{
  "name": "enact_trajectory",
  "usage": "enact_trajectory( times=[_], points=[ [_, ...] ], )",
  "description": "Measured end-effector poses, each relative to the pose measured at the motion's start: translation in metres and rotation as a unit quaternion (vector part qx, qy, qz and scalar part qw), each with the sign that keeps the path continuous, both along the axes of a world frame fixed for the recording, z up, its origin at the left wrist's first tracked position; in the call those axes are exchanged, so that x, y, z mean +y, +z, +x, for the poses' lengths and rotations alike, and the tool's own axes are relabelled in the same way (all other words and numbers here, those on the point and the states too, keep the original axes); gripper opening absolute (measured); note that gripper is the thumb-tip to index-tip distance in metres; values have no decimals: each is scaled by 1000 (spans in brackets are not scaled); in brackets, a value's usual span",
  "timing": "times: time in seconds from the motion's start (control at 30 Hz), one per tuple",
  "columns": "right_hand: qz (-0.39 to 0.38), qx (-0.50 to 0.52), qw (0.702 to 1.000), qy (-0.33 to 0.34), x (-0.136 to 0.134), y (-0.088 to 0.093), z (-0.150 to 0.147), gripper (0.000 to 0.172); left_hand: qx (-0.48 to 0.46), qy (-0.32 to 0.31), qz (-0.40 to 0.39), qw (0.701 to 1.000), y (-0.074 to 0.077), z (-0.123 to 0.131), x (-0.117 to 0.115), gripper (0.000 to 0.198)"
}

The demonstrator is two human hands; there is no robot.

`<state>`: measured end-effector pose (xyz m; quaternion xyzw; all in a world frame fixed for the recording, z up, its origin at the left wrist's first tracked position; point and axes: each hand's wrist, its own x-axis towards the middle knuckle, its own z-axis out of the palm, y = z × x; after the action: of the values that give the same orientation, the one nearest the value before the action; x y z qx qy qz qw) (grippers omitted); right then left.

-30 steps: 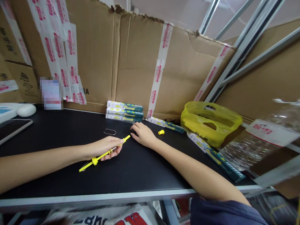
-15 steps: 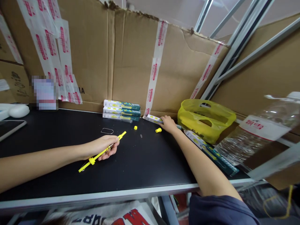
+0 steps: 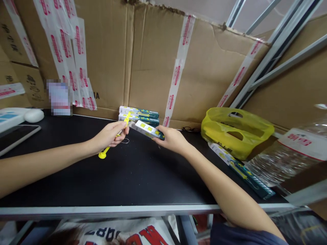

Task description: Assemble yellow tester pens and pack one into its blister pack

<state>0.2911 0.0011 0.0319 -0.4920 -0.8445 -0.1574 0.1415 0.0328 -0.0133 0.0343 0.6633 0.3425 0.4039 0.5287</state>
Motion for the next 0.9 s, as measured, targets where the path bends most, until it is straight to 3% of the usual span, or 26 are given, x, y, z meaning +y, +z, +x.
enact_trajectory(
  times=[0.13, 0.3, 0.43, 0.53, 0.67, 0.77, 0.87, 0.9],
  points=[
    [-2, -42, 999, -25, -2, -3, -4, 42, 34, -48, 5, 998, -7, 2, -5, 29],
    [45, -60, 979, -189, 23, 4, 38, 44, 123, -53, -10, 991, -9, 5, -12, 29],
    [0, -73, 940, -334, 39, 10, 82, 42, 210, -89, -9, 974, -11, 2, -13, 32],
    [-69, -87, 919, -379, 46, 6, 104, 38, 301, -150, 31, 941, -15, 0, -16, 34],
    [-100, -90, 914, -384, 50, -6, 111, 33, 374, -213, 160, 888, -16, 4, -31, 37],
    [-79, -93, 925, -360, 50, -11, 97, 35, 400, -207, 267, 852, -17, 8, -44, 36],
    [-25, -87, 955, -284, 46, -13, 67, 38, 429, -184, 317, 826, -20, 12, -50, 34],
    [11, -68, 975, -210, 44, -15, 53, 38, 430, -179, 320, 825, -20, 12, -50, 34]
  ],
)
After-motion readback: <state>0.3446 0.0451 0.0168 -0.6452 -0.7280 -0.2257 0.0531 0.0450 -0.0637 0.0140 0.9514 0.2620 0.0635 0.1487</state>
